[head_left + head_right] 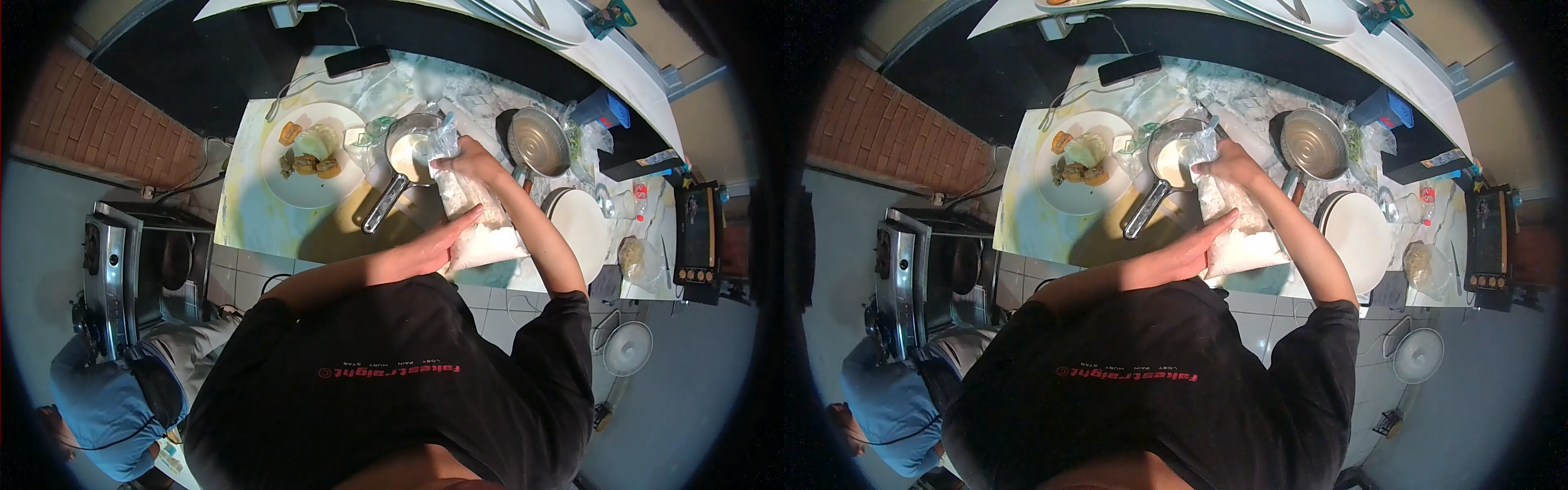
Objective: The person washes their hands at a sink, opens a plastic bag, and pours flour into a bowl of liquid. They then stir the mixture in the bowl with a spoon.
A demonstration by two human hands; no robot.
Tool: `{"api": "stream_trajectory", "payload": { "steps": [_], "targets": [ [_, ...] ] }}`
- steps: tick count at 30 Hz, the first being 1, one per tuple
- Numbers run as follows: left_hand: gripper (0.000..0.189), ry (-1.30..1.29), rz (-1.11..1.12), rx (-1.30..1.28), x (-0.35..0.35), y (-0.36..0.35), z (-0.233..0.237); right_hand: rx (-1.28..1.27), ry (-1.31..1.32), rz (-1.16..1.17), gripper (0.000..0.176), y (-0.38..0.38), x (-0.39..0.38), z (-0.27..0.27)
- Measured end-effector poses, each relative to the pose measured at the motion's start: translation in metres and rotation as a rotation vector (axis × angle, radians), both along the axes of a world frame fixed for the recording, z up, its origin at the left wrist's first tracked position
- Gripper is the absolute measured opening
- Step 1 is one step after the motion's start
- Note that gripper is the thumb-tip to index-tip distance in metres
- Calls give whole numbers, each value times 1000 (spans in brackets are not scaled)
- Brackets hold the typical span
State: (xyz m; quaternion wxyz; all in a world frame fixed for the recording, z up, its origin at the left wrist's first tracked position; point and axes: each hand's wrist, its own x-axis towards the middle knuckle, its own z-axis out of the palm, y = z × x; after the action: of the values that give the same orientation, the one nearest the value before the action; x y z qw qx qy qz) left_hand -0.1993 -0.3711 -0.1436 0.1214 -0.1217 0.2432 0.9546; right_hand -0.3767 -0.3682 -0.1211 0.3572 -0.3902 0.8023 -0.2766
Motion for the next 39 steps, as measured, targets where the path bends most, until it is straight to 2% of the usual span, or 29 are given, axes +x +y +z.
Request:
{"api": "stream_trajectory", "payload": {
  "steps": [7, 9, 12, 19, 22, 24, 28, 30, 33, 36, 39],
  "targets": [
    [57, -22, 3, -17, 0, 1, -4, 13, -1, -3, 41, -2, -17, -32],
    [57, -13, 7, 8, 0, 0, -4, -66, -29, 19, 40, -4, -13, -29],
    [57, -5, 14, 0, 2, -1, -2, -23, 44, 17, 39, -7, -3, -14],
    [57, -18, -7, 25, 2, 0, -4, -45, 29, 29, 44, -4, -14, -28],
    [57, 8, -21, 50, 0, 2, -7, -24, 28, 0, 43, -1, -20, -35],
    [58, -25, 4, 34, 0, 3, -4, 6, 36, -4, 40, -1, -10, -12],
    [58, -14, -6, 50, 0, 3, -8, 21, 27, 9, 42, 1, -18, -21],
    [58, -4, -10, 58, -1, 4, -8, 45, 144, 53, 45, 3, -22, -23],
    [58, -6, -49, 98, 1, 3, -5, 116, 167, 86, 45, 2, -32, -39],
    [59, 0, -75, 113, 1, 4, -4, 153, 42, 110, 43, 2, -33, -35],
    [59, 1, -86, 124, 0, 4, -4, 157, 23, 121, 45, 2, -34, -36]
  ]
}}
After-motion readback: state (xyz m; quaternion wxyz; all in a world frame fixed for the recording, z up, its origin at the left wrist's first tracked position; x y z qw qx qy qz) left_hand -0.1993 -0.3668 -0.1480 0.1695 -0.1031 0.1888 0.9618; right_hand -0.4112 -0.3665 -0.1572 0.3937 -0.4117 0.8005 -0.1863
